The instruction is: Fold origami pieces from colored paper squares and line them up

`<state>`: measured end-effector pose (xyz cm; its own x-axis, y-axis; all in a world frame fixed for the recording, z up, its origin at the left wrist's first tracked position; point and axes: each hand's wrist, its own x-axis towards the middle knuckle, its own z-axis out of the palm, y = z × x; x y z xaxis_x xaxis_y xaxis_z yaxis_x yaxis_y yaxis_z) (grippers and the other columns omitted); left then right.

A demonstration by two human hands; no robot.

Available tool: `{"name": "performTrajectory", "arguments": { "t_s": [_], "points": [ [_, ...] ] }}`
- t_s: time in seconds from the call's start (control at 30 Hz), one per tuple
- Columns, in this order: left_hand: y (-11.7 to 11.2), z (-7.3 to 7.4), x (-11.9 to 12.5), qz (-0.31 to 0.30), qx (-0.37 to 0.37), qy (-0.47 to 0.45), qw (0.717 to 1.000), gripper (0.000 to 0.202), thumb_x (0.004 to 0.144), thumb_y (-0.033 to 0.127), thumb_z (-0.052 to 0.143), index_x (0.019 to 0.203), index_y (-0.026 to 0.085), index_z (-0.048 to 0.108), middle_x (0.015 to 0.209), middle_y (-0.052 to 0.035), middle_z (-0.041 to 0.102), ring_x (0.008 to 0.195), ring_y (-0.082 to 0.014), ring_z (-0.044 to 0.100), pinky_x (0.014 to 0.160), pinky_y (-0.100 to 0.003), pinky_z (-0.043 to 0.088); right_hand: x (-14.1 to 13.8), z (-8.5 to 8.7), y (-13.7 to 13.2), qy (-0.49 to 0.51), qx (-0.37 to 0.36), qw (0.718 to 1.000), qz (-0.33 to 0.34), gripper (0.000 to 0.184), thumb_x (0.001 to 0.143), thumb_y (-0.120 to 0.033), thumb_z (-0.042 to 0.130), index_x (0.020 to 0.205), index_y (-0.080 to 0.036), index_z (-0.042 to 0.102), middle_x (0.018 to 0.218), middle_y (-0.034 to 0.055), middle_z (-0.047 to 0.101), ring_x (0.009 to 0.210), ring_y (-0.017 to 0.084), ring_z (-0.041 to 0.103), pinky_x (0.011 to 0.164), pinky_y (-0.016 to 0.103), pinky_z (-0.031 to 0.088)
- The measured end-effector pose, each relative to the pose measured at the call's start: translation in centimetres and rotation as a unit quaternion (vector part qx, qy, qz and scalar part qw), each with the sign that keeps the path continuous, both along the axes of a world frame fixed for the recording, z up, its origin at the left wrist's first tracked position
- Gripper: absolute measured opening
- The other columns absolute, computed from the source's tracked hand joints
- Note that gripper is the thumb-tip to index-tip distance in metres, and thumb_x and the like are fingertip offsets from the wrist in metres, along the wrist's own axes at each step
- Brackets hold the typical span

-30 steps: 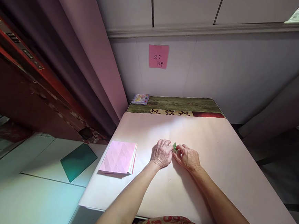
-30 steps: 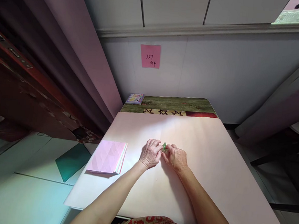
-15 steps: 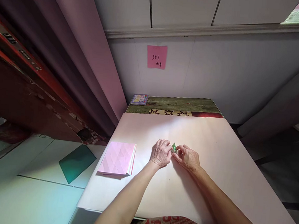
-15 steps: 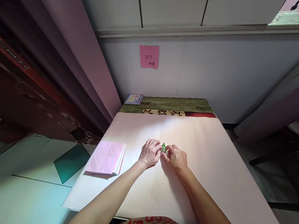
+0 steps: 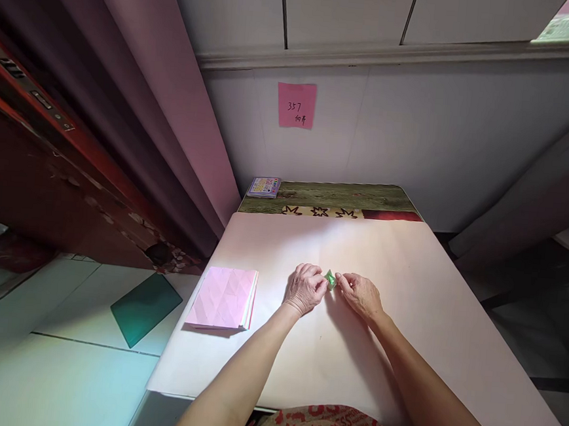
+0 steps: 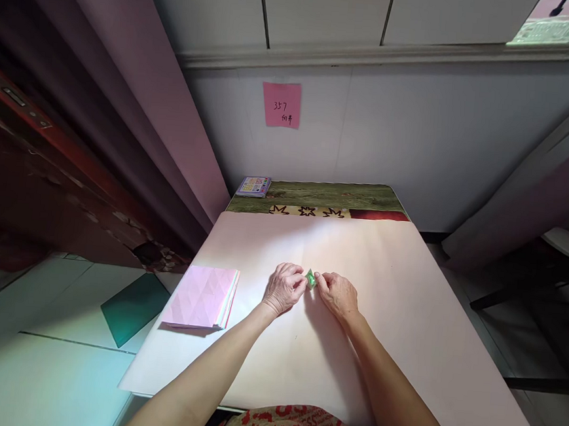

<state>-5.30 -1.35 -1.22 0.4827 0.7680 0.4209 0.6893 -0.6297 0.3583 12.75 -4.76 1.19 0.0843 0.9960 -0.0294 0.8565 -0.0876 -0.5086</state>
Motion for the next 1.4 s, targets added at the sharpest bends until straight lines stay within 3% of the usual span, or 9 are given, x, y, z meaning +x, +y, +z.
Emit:
{"name": "performTrajectory", "arguments": {
  "t_s": [0.17, 0.47, 0.83, 0.97, 1.17, 1.3, 1.4],
  "points": [
    [0.2, -0.4, -0.1, 0.008, -0.01, -0.014, 1.0, 0.019, 0.09, 0.027, 0.058, 0.077, 0.024, 0.071, 0.098, -0.002, 0.069, 0.096, -0.0184, 0.057, 0.09, -0.037, 0.044, -0.3, 0.3, 0.4, 0.025, -0.028, 0.999, -0.032, 0.03, 0.085, -0.048, 0.053, 0.075, -0.028, 0.072, 0.066, -0.0022, 0.068, 0.06, 0.014, 0.06, 0.051, 0.023, 0.031],
    [0.0, 0.2, -0.1, 0.017, -0.057, -0.039, 0.998, 0.007, 0.084, 0.028, 0.066, 0.081, 0.025, 0.071, 0.1, -0.002, 0.067, 0.099, -0.0192, 0.057, 0.089, -0.037, 0.046, -0.1, 0.5, 0.5, 0.037, -0.034, 0.999, -0.012, 0.021, 0.081, -0.042, 0.056, 0.076, -0.027, 0.072, 0.068, -0.003, 0.069, 0.06, 0.014, 0.06, 0.052, 0.023, 0.033],
    [-0.2, 0.6, -0.1, 0.002, -0.062, -0.034, 0.997, 0.011, 0.077, 0.026, 0.069, 0.088, 0.025, 0.069, 0.103, -0.0027, 0.065, 0.104, -0.022, 0.056, 0.091, -0.039, 0.045, -0.2, 0.7, 0.5, 0.043, -0.037, 0.998, -0.015, 0.019, 0.079, -0.039, 0.058, 0.073, -0.026, 0.071, 0.068, -0.0012, 0.07, 0.063, 0.016, 0.062, 0.054, 0.024, 0.034],
    [-0.3, 0.8, -0.2, -0.002, -0.061, -0.046, 0.997, 0.009, 0.081, 0.026, 0.066, 0.089, 0.026, 0.07, 0.102, -0.0023, 0.066, 0.101, -0.0212, 0.057, 0.091, -0.038, 0.045, -0.3, 0.9, 0.1, 0.075, -0.03, 0.996, -0.03, 0.025, 0.081, -0.047, 0.057, 0.075, -0.027, 0.072, 0.068, -0.0018, 0.07, 0.06, 0.016, 0.061, 0.053, 0.024, 0.035],
    [0.1, 0.4, -0.6, 0.018, -0.066, -0.111, 0.991, 0.013, 0.085, 0.021, 0.06, 0.091, 0.025, 0.07, 0.102, -0.0029, 0.068, 0.101, -0.0204, 0.059, 0.091, -0.036, 0.046, -0.4, -0.2, -1.5, 0.143, 0.084, 0.982, -0.093, 0.03, 0.085, -0.046, 0.052, 0.08, -0.024, 0.072, 0.069, 0.0007, 0.071, 0.061, 0.016, 0.063, 0.058, 0.025, 0.043],
    [0.8, -0.2, -0.8, 0.107, -0.084, -0.177, 0.975, 0.014, 0.089, 0.019, 0.052, 0.091, 0.022, 0.066, 0.094, -0.0035, 0.068, 0.091, -0.0181, 0.061, 0.083, -0.032, 0.049, -1.1, -1.1, -2.6, 0.104, 0.188, 0.976, -0.019, 0.027, 0.087, -0.043, 0.055, 0.09, -0.022, 0.072, 0.075, 0.0017, 0.071, 0.056, 0.012, 0.061, 0.056, 0.022, 0.042],
    [1.0, -0.3, -0.8, 0.125, -0.082, -0.173, 0.974, 0.012, 0.09, 0.02, 0.052, 0.088, 0.022, 0.064, 0.088, -0.0028, 0.067, 0.087, -0.0178, 0.059, 0.082, -0.031, 0.047, -2.1, -1.8, -2.9, 0.038, 0.23, 0.972, 0.021, 0.027, 0.088, -0.044, 0.058, 0.095, -0.022, 0.071, 0.073, 0.0001, 0.069, 0.05, 0.009, 0.057, 0.05, 0.021, 0.037]
  ]
}}
